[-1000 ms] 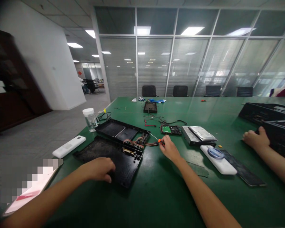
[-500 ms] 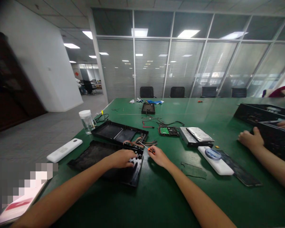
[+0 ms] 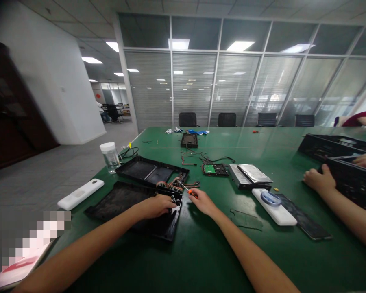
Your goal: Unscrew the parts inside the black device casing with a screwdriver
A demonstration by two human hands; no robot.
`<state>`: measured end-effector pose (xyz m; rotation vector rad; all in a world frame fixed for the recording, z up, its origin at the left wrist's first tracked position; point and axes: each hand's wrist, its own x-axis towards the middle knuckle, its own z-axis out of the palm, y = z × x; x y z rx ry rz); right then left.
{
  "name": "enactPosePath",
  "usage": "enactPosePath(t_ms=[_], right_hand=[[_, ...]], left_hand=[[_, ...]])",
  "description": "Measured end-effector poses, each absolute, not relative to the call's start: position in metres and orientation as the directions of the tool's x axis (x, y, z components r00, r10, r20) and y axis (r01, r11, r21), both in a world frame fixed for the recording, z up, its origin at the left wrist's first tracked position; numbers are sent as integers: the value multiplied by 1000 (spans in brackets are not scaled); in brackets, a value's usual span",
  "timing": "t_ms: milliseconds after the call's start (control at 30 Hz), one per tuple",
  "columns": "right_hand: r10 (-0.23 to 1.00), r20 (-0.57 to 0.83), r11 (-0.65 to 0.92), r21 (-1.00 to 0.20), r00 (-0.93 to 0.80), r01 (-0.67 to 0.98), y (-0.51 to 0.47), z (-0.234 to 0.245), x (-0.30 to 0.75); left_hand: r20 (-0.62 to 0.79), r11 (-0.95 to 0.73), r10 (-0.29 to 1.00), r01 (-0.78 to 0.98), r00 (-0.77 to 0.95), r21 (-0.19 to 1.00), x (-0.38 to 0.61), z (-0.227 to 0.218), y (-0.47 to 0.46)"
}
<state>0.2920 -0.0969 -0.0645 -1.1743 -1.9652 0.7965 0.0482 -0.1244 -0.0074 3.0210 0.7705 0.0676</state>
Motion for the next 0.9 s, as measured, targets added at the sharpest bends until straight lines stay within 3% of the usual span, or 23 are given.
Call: enactPosePath(t_ms=[200, 367, 467, 733, 800, 900], right_hand=[[908, 230, 374, -822, -351, 429, -101, -62, 290], [908, 195, 319, -895, -370, 311, -100, -64, 289], [913, 197, 319, -891, -358, 323, -98, -65, 290], [919, 207, 338, -852, -335, 400, -96, -62, 296], [929, 251, 349, -840, -273, 415, -96, -62, 297], [942, 334, 313, -826, -40, 469, -93, -62, 298]], left_hand=[[21, -919, 393, 393, 919, -36, 47, -12, -119], [171, -939, 335, 343, 927, -22, 56, -6, -104], [263, -928, 353, 372, 898, -25, 66, -8, -95], [291, -897, 422, 442, 858, -4, 71, -27, -95], [299, -882, 451, 472, 841, 1, 71, -28, -97], [295, -860, 481, 510, 826, -26, 72, -29, -101]])
